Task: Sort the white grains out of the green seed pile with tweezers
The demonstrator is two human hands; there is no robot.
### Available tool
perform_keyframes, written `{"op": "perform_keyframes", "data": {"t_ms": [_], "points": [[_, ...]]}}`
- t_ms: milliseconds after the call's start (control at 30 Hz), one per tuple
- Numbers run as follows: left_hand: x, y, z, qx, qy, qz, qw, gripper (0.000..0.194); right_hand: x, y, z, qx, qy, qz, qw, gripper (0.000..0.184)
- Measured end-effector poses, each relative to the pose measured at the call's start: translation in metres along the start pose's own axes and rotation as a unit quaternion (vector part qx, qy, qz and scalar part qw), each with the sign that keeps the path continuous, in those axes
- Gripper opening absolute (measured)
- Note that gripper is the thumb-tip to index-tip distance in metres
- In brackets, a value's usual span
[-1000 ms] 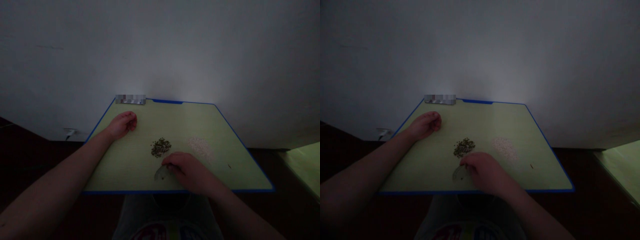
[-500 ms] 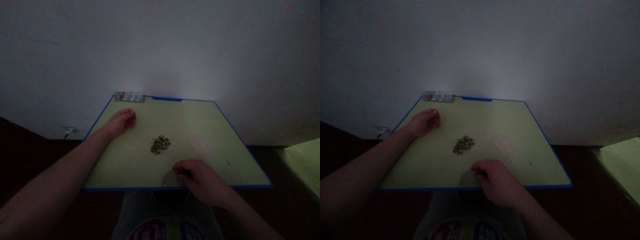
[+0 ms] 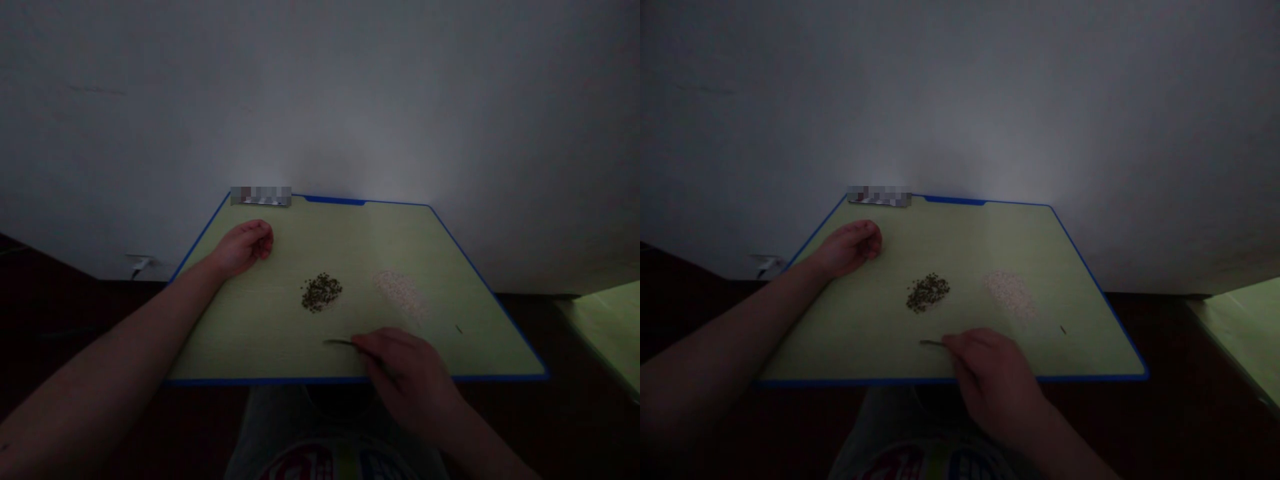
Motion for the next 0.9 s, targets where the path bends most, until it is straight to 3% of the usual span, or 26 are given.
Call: {"op": "perform_keyframes", "data": {"t_ms": [100,167,467,733,900], "points": [[0.001,0.001,-0.001,0.001,0.005,0.0,1.0,0.015,0.015,0.003,0.013,-0.12,0.106,-0.075,0.984,0.029],[0.002,0.001,-0.001,0.004,0.006,0.001,1.0,0.016,0.024,0.002,0.017,-0.146,0.152,-0.09,0.973,0.028],[-0.001,-0.001,0.0,-0.001,0.017,0.003,1.0,0.018,0.016,-0.002,-0.009,-0.097,0.254,-0.142,0.952,0.035],[0.001,0.0,-0.001,0.006,0.002,0.008,1.0,0.016,0.027,-0.006,0.012,-0.145,0.224,-0.12,0.956,0.032],[0.001,-0.001,0.0,0.003,-0.002,0.014,1.0,0.017,0.021,-0.006,-0.005,-0.101,0.263,-0.117,0.952,0.034]]}}
Point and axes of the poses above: each hand's wrist, its own y-axis away from the middle knuckle, its own x-axis out of the palm, z = x × y, the point moved 2 cm from there along -y, towards the middle knuckle, and after that the axes turned 13 degrees about x, right-handed, at the moved point
